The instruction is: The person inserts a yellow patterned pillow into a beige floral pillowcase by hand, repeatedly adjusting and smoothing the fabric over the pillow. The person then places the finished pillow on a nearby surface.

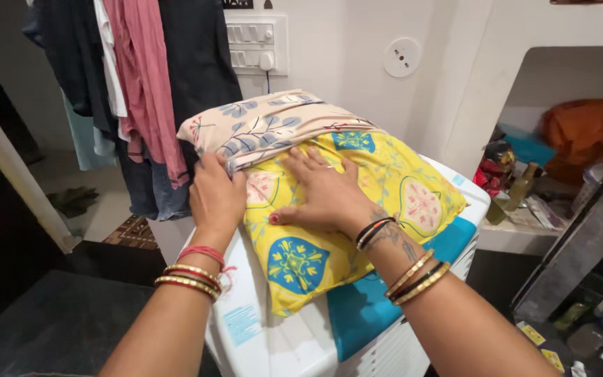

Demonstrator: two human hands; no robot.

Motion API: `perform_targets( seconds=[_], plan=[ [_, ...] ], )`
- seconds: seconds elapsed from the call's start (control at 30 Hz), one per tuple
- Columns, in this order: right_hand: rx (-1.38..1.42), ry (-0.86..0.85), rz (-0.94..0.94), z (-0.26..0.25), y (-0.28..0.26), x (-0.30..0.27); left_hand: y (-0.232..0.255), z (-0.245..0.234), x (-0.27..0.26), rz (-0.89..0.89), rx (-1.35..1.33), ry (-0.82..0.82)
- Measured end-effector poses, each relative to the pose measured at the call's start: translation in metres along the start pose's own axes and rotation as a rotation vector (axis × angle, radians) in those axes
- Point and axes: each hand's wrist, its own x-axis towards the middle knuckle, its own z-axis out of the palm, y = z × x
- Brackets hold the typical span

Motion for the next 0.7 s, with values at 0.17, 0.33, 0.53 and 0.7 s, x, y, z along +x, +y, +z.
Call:
perform_targets(
  seconds=[0.17, 0.33, 0.53, 0.7],
  plan=[
    [-0.049, 0.155, 0.005, 0.009, 0.002, 0.007, -0.002, 0.003, 0.011, -0.050, 0.173, -0.111],
    [-0.071, 0.315, -0.086, 0.023, 0.010, 0.018, -0.009, 0.003, 0.014, 0.010, 0.309, -0.139],
    [0.208, 0.571, 0.020, 0.018, 0.044, 0.020, -0.033, 0.048, 0.016, -0.171, -0.458, -0.043],
    [0.237, 0.627, 0.114, 0.017, 0.049, 0.023, -0.011, 0.050, 0.015, -0.155, -0.311, -0.187]
  ],
)
